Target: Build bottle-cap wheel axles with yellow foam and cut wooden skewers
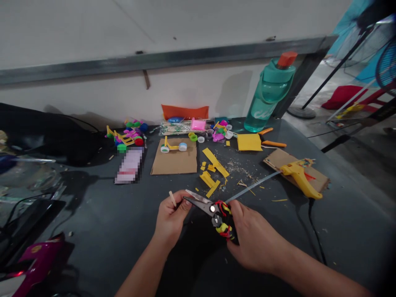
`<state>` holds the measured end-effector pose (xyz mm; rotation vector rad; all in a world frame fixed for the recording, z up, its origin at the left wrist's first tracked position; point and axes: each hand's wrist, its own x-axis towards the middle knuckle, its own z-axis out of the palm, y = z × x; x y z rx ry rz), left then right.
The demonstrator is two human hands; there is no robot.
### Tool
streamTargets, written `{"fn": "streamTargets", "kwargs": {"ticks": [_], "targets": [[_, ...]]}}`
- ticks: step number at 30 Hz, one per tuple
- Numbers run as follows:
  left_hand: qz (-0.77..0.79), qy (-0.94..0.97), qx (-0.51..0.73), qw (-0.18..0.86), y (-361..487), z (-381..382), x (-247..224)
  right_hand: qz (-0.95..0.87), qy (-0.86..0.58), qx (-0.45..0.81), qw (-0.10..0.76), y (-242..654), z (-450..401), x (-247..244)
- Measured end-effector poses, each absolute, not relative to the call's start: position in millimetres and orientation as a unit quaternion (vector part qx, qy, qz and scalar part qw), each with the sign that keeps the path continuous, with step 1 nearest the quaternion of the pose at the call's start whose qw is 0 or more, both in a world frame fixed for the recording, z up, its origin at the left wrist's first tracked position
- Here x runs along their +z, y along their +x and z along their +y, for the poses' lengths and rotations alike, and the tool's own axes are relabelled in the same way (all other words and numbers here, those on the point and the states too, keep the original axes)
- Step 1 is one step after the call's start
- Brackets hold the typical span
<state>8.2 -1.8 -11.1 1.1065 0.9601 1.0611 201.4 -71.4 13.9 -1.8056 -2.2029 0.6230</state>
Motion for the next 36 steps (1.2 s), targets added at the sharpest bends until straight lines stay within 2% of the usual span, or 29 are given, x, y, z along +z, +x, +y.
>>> {"fn": "streamTargets", "kwargs": {"ticks": [8,14,21,36], "targets": [[0.441,0.449,0.446,0.636,6.9,-2.0,-13.0,-0.732,-0.631,0.235,0.109,200.2,-71.8,11.5],[0.425,0.429,0.456,0.654,10.5,-3.1,-5.1,-0.695,-0.645,0.258,0.184,202.3,-66.8,12.8],[0.426,0.414,0.458,0.661,12.6,-3.5,0.5,-0.704,-0.613,0.289,0.212,199.4,-68.1,14.6],[0.455,0.401,0.471,0.641,7.2,-2.7,-9.7,-0.727,-0.587,0.297,0.198,198.2,-70.2,16.3]]}}
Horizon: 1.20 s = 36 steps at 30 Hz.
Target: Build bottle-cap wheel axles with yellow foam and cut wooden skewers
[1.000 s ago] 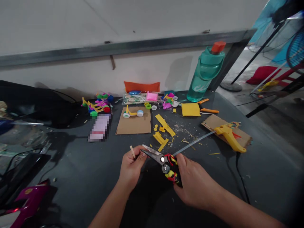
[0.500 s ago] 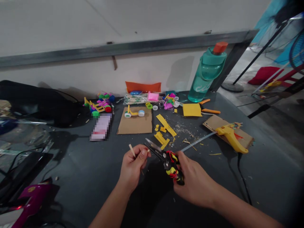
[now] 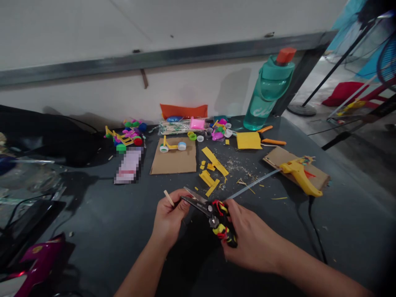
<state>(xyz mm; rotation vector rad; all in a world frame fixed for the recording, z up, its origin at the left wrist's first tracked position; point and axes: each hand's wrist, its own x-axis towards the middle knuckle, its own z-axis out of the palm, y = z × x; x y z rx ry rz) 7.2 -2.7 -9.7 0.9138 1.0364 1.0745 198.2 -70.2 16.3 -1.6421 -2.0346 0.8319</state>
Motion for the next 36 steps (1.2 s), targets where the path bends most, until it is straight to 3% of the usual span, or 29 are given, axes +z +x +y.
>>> {"fn": "streamTargets", "kwargs": {"ticks": [20,36], "targets": [[0.444,0.385,0.443,0.677,9.9,-3.6,-6.8,-0.744,-0.607,0.249,0.129,198.1,-75.0,8.4],[0.452,0.36,0.485,0.656,16.8,-3.8,2.9,-0.725,-0.616,0.227,0.207,192.7,-72.9,7.5]]}}
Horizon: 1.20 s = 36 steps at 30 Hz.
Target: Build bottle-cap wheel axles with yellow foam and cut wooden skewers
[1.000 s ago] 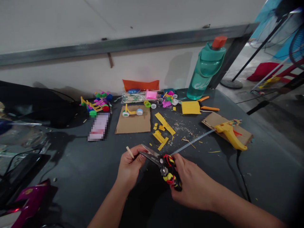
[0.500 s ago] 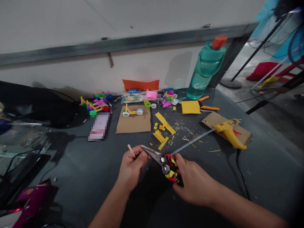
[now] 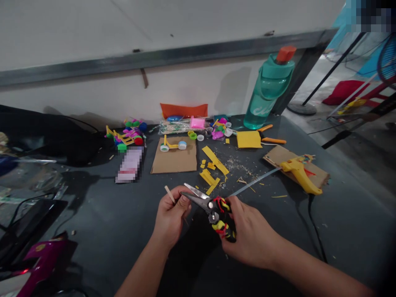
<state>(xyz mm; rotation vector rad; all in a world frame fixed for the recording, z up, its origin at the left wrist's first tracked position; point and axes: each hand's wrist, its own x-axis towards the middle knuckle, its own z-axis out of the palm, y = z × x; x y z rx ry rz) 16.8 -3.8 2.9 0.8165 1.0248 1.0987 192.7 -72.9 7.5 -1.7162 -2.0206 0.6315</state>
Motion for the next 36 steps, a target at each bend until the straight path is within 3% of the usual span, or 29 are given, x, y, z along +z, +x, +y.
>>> {"fn": "streamTargets", "kwargs": {"ticks": [15,22,29,36], "targets": [[0.406,0.395,0.484,0.667,11.3,-2.8,1.4,-0.744,-0.585,0.267,0.185,193.5,-75.2,15.4],[0.377,0.455,0.483,0.646,6.6,-4.4,-6.0,-0.744,-0.582,0.298,0.136,193.4,-79.2,18.6],[0.41,0.373,0.495,0.67,12.3,-5.1,1.2,-0.744,-0.596,0.243,0.18,190.9,-75.3,12.7],[0.372,0.457,0.458,0.665,8.8,-3.7,-4.1,-0.746,-0.587,0.257,0.182,195.1,-74.3,13.6]]}}
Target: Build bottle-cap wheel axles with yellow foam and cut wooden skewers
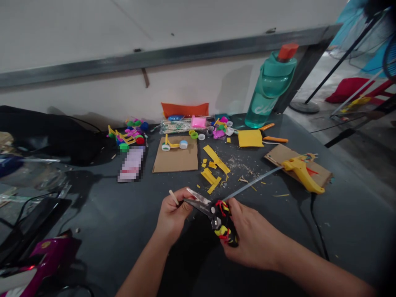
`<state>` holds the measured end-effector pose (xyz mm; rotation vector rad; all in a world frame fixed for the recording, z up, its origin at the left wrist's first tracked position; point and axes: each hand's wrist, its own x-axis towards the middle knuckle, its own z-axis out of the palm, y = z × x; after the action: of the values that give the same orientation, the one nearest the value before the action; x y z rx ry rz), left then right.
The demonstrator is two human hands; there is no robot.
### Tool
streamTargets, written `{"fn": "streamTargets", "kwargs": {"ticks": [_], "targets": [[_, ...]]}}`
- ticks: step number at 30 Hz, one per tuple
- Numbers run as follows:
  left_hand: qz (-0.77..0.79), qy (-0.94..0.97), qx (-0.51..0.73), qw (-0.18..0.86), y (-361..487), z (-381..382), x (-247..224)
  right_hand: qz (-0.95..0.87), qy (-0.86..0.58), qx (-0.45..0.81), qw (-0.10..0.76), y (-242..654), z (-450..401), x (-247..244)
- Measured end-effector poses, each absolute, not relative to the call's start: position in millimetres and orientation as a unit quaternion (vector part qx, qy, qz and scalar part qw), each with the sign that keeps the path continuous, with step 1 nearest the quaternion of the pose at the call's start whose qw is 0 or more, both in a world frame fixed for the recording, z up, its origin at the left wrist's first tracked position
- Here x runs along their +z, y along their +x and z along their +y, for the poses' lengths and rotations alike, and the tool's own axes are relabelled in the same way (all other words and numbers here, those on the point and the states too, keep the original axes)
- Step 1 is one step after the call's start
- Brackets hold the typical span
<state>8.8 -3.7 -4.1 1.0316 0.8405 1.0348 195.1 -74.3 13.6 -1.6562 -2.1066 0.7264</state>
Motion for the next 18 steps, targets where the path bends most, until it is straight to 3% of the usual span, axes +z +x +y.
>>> {"fn": "streamTargets", "kwargs": {"ticks": [9,18], "targets": [[0.432,0.434,0.446,0.653,2.2,-1.8,-12.1,-0.742,-0.586,0.295,0.141,196.9,-75.2,16.4],[0.413,0.352,0.483,0.688,16.3,-0.4,3.9,-0.684,-0.617,0.33,0.208,194.2,-72.1,5.7]]}}
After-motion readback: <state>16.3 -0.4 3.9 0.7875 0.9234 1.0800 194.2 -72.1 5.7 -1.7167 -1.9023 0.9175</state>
